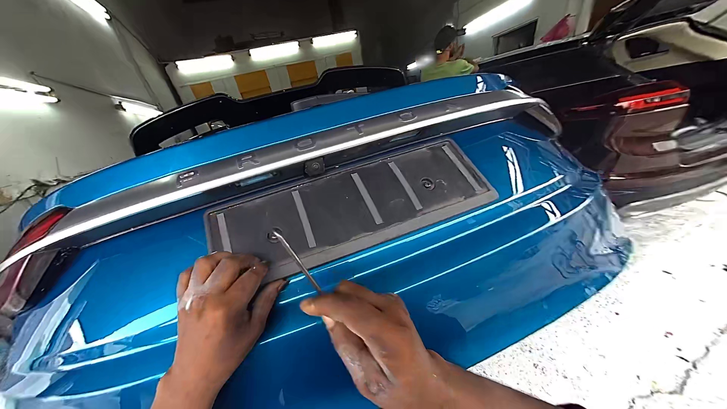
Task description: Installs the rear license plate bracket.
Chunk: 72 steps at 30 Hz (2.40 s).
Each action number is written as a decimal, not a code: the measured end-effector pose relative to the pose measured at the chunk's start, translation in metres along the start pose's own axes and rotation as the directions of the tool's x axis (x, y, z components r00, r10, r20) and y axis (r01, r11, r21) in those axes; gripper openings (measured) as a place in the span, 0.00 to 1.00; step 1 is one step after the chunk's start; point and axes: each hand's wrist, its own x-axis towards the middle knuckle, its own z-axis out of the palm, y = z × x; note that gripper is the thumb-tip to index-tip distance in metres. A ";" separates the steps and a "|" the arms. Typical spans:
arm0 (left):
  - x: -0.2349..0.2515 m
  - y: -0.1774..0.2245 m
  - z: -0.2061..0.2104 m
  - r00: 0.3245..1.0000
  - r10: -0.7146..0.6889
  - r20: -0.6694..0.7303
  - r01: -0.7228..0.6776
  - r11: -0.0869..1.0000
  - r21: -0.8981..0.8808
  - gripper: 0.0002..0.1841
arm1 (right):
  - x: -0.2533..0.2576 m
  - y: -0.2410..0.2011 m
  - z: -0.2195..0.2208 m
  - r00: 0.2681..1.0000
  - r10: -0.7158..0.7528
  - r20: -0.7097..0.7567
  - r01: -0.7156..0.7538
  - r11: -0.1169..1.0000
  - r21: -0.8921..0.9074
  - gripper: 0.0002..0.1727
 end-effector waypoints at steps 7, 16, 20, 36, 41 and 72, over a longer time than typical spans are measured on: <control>-0.002 0.018 0.001 0.994 -0.069 -0.084 0.075 0.995 0.071 0.12 | -0.041 0.040 -0.039 0.993 0.107 0.056 -0.115 0.979 0.168 0.16; -0.003 0.029 0.002 0.982 -0.171 -0.079 0.175 0.983 0.055 0.11 | -0.015 0.058 -0.068 0.981 0.150 0.126 -0.164 0.980 0.112 0.21; 0.001 0.029 -0.007 0.980 -0.198 0.001 0.198 0.979 0.043 0.12 | 0.028 0.063 -0.084 0.964 -0.045 0.261 0.107 0.968 -0.229 0.20; 0.054 -0.005 0.007 0.978 -0.209 -0.001 0.203 0.952 -0.228 0.11 | 0.158 0.104 -0.059 0.702 -0.241 0.670 0.533 0.802 -0.270 0.14; 0.058 -0.003 0.008 0.981 -0.196 -0.011 0.189 0.959 -0.212 0.09 | 0.171 0.109 -0.059 0.661 -0.270 0.700 0.589 0.765 -0.261 0.16; 0.067 0.003 -0.006 0.975 -0.206 0.085 0.216 0.968 -0.129 0.10 | 0.166 0.093 -0.046 0.751 -0.103 0.652 0.523 0.696 -0.492 0.14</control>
